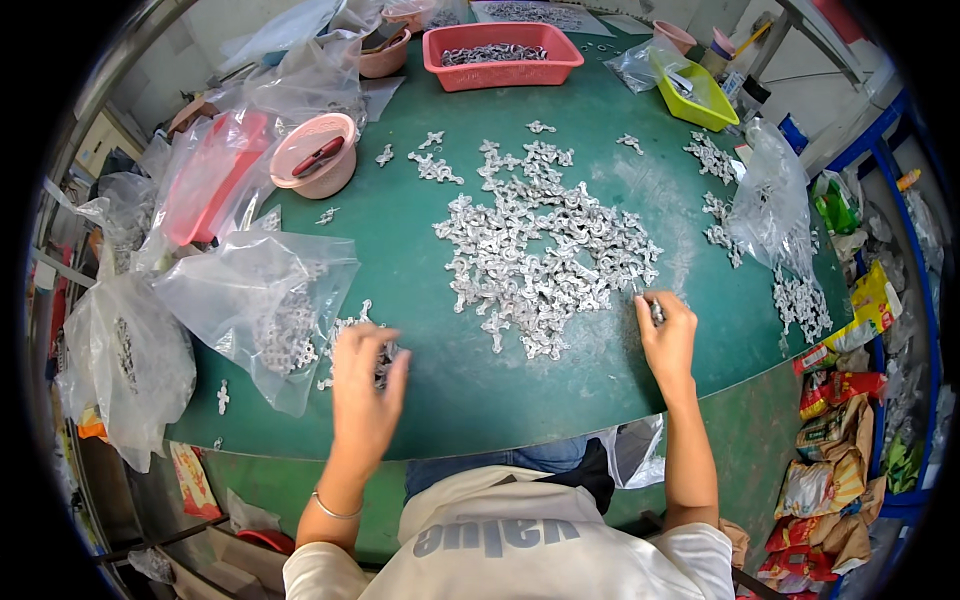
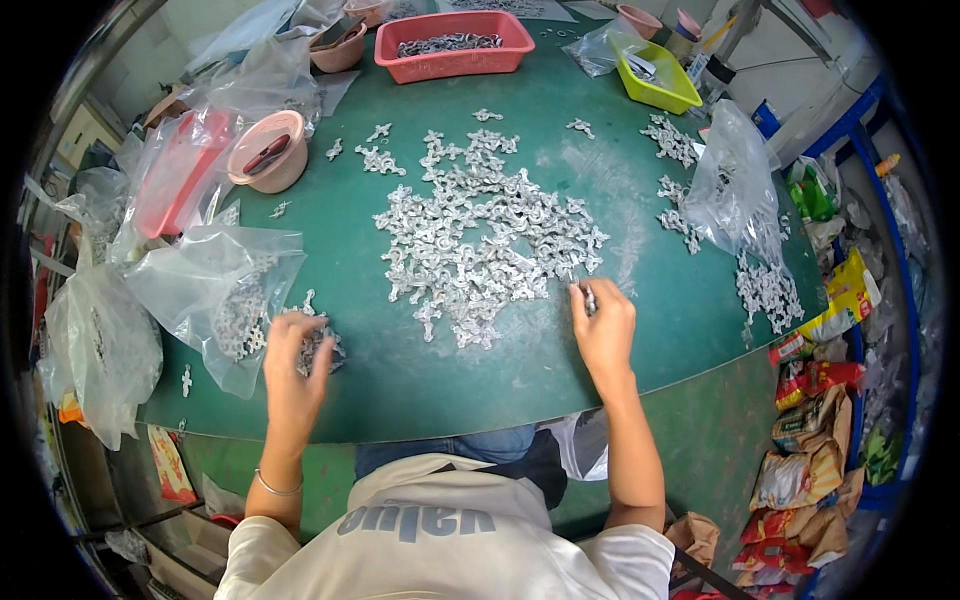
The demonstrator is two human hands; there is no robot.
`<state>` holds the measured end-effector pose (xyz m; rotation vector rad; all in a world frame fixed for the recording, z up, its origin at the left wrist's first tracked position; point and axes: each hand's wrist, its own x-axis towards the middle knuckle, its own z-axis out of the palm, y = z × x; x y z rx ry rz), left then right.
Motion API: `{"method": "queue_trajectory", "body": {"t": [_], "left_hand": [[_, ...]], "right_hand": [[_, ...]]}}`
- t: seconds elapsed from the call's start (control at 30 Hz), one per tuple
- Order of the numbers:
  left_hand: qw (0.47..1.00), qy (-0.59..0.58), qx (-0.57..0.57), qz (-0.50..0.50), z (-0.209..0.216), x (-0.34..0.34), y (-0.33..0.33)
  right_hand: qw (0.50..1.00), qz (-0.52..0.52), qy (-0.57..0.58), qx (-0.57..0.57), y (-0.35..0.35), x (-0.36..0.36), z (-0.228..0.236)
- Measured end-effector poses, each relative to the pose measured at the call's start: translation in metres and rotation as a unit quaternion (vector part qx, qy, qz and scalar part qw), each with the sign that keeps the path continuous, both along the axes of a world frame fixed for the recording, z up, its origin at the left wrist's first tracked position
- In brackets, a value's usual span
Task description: The person assembles small metal crosses by hand, picking up components from a table, fitting them together, and placing the finished crosses back onto the table surface.
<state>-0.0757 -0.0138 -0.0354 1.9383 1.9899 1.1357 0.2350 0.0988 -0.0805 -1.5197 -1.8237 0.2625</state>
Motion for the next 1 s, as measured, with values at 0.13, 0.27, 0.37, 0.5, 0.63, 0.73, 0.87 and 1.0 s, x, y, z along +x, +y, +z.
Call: {"method": "queue_trajectory", "body": {"t": [0.13, 0.27, 0.37, 0.5, 0.63, 0.73, 0.87, 1.0], "left_hand": [[0.970, -0.177, -0.048, -0.157, 0.004, 0.039, 0.002], [0.914, -0.317, -0.080, -0.239, 0.005, 0.077, 0.006], [0.898, -0.370, -0.043, -0.233, 0.010, 0.095, 0.011], [0.918, -0.301, -0.005, -0.258, 0.010, 0.097, 0.010], [0.873, -0.423, -0.055, -0.235, 0.009, 0.099, 0.004], [0.808, -0.528, -0.138, -0.222, 0.015, 0.096, 0.002], [0.755, -0.585, -0.224, -0.193, 0.021, 0.093, 0.002], [0.725, -0.615, -0.247, -0.186, 0.022, 0.092, 0.002]], "right_hand": [[0.842, 0.054, 0.454, -0.287, -0.031, -0.011, 0.029], [0.723, 0.126, 0.578, -0.356, -0.063, -0.031, 0.046], [0.712, 0.166, 0.582, -0.357, -0.076, -0.037, 0.053], [0.746, 0.170, 0.560, -0.319, -0.084, -0.040, 0.060], [0.803, 0.173, 0.495, -0.283, -0.091, -0.038, 0.068], [0.820, 0.169, 0.471, -0.279, -0.092, -0.036, 0.064], [0.817, 0.178, 0.475, -0.275, -0.092, -0.036, 0.065], [0.800, 0.180, 0.500, -0.277, -0.092, -0.037, 0.064]]}}
